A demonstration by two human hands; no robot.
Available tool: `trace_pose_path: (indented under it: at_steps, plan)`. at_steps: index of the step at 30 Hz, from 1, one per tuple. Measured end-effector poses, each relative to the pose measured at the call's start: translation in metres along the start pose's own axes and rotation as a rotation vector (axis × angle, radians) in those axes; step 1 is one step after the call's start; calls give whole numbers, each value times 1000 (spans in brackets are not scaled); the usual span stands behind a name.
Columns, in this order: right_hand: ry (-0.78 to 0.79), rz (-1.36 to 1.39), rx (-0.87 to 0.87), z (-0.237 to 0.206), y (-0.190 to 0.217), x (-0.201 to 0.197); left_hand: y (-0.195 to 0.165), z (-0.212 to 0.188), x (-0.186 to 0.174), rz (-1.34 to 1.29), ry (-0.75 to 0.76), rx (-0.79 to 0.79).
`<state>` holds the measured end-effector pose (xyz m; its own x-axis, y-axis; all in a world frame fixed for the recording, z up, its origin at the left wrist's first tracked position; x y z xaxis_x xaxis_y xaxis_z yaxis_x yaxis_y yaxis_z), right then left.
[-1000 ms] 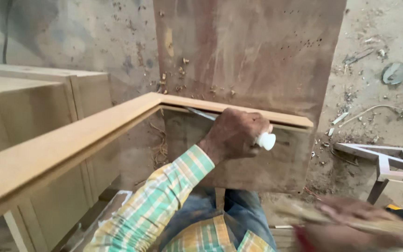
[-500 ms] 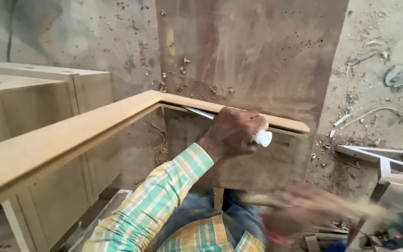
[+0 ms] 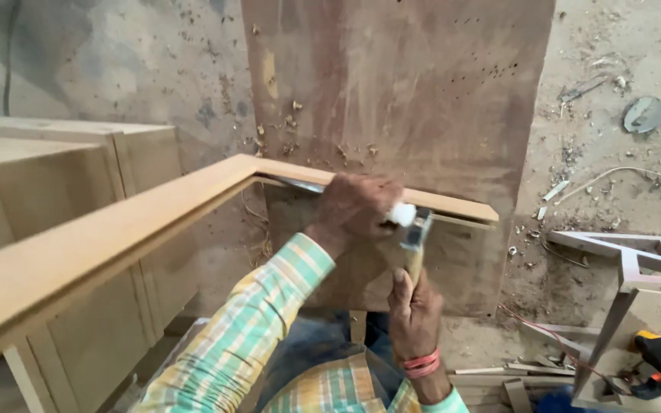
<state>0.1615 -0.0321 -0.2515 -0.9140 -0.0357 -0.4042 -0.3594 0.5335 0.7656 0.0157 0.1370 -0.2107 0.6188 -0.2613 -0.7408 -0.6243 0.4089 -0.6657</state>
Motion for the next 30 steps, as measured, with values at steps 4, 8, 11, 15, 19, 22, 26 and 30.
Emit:
trace_pose_path:
  at_steps: [4, 8, 11, 15, 19, 22, 26, 30]
  plan:
    - [-117, -90, -55, 9, 21, -25, 0, -1, -4, 15, -22, 46]
    - [-270, -306, -161, 47, 44, -74, -2, -3, -3, 30, -28, 23]
    - [-245, -568, -138, 91, 59, -83, -3, -2, -2, 52, -10, -6]
    - [-47, -768, -336, 146, 86, -65, -4, 1, -2, 81, 61, -15]
    - [-77, -897, -561, 158, 107, -48, -5, 4, -4, 98, 103, -15]
    - [-259, -828, -824, 133, 118, -41, -5, 5, -8, 113, 97, -32]
    - [69, -765, -832, 109, 105, -17, -7, 4, -15, 54, 66, -2]
    - [160, -758, -776, 104, 98, -11, -5, 0, -29, 83, 95, 4]
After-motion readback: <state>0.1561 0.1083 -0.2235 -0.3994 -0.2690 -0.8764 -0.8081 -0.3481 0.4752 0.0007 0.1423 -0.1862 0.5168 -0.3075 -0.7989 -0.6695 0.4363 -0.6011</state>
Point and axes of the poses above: each hand's wrist, its own z-axis towards the middle knuckle, its own x-axis out of the palm, y = z × x, the point moved 6 cm from there along z, towards the middle knuckle, and after that the axes turned 3 degrees about x, right-handed, at the moved point
